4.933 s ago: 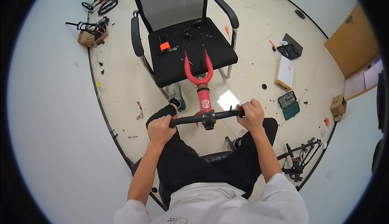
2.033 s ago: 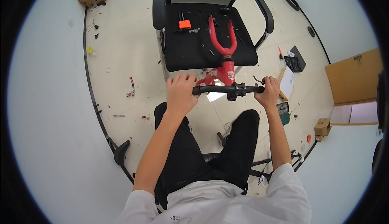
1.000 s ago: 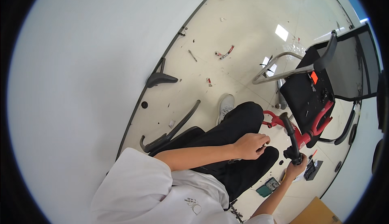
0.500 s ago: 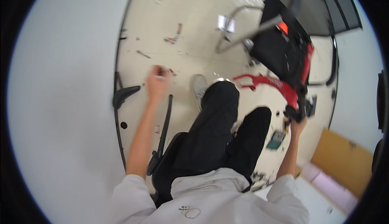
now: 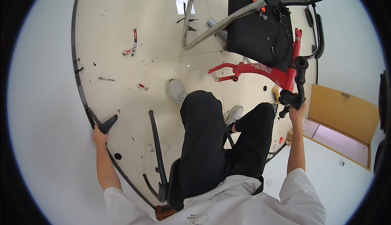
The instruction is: The person assembles a bicycle handlebar onto a red fork. They insert the handlebar into the fork's steerer tube, align it, and tighten the stem bolts using an Allen key. The person then attaches black handlebar grips to both ends of the handlebar.
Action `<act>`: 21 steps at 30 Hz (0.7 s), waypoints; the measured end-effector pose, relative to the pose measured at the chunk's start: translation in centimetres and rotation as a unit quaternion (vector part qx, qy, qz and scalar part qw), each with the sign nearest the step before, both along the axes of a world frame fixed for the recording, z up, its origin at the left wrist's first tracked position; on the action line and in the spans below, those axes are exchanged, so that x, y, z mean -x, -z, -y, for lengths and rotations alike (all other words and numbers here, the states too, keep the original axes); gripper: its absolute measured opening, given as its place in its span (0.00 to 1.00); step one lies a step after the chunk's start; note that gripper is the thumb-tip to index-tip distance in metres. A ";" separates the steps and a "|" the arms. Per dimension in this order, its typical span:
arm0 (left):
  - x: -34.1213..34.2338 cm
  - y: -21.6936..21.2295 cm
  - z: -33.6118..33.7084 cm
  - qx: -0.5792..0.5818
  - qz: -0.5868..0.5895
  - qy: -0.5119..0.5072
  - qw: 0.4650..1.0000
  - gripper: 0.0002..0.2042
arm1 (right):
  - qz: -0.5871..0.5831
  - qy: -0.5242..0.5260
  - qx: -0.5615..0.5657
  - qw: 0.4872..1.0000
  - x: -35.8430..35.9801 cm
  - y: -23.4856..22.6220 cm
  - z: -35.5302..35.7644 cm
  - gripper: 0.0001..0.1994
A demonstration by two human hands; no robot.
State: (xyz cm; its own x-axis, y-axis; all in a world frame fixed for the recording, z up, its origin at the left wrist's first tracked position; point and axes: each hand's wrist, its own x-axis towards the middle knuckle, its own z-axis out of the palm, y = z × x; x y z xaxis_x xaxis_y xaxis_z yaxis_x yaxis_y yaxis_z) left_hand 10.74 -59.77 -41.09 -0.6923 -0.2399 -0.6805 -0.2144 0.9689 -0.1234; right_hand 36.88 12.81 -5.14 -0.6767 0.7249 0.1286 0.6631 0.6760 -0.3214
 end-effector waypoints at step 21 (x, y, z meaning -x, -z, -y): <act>-1.4 -14.2 -15.2 -0.236 -0.238 -0.041 0.941 0.28 | -0.116 0.016 0.129 0.985 0.5 3.5 -2.2 0.04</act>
State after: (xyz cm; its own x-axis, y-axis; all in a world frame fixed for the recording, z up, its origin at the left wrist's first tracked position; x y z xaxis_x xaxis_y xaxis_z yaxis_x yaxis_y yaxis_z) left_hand 12.16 -44.58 -26.94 -0.9382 -0.0548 -0.3419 -0.2131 0.8695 0.4455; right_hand 36.39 15.02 -8.62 -0.6265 0.7747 0.0856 0.5718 0.5315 -0.6250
